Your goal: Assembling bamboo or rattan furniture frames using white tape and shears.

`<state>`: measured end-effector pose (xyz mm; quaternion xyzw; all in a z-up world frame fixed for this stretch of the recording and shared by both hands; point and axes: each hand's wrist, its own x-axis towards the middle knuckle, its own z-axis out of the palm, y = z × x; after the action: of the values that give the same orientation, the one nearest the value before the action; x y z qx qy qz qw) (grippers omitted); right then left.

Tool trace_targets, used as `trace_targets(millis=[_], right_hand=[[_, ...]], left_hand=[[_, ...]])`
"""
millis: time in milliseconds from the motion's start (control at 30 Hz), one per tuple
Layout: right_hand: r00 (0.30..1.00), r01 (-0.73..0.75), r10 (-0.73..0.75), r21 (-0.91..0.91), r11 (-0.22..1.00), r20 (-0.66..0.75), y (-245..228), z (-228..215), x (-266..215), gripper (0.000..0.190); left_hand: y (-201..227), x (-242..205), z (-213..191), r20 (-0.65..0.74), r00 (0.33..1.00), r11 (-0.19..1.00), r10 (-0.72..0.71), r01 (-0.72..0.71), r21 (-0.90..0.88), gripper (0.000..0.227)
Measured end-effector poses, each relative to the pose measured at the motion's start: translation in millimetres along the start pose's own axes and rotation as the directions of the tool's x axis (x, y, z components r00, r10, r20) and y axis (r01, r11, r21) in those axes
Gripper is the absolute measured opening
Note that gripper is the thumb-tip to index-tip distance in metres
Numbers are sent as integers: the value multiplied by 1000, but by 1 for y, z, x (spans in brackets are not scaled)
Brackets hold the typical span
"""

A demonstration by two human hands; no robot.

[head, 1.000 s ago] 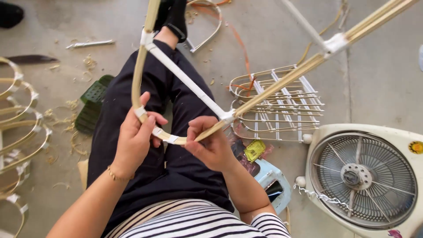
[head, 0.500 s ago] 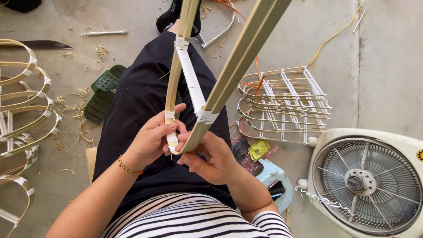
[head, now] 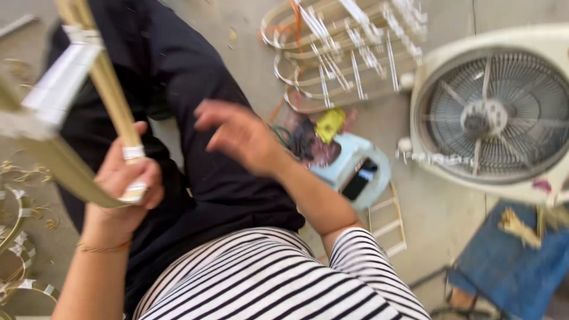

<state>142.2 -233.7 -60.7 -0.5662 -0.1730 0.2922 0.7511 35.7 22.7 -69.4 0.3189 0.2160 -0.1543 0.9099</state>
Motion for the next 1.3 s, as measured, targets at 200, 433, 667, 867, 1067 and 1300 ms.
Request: trace_targets(millis=[200,433,667,867,1067,1300], right_hand=[[549,-414,120,-144,899,-827,178,-221,-118,31],[537,-785,12,-494,372,-844,324,-254,-216,23],[520,-833,110,-474,285,-847,333,-253,-211,23],[448,-489,150,-101,867,-881,279,-265,-218,27],[592,-82,306,322,943,-746,143,-217,-157,34],[884,48,18,129,990,-468,36,-116,-46,19]], left_hand=[[-12,7,-32,-14,985,977,-174,170,-129,55],[-16,7,-38,-58,976,963,-211,198,-184,48],[-9,7,-21,-77,979,974,-188,175,-145,47],[-15,17,-16,-32,977,968,-210,203,-148,56],[-17,21,-20,-19,974,969,-226,223,-108,57],[-8,3,-37,-42,982,978,-182,177,-107,55]])
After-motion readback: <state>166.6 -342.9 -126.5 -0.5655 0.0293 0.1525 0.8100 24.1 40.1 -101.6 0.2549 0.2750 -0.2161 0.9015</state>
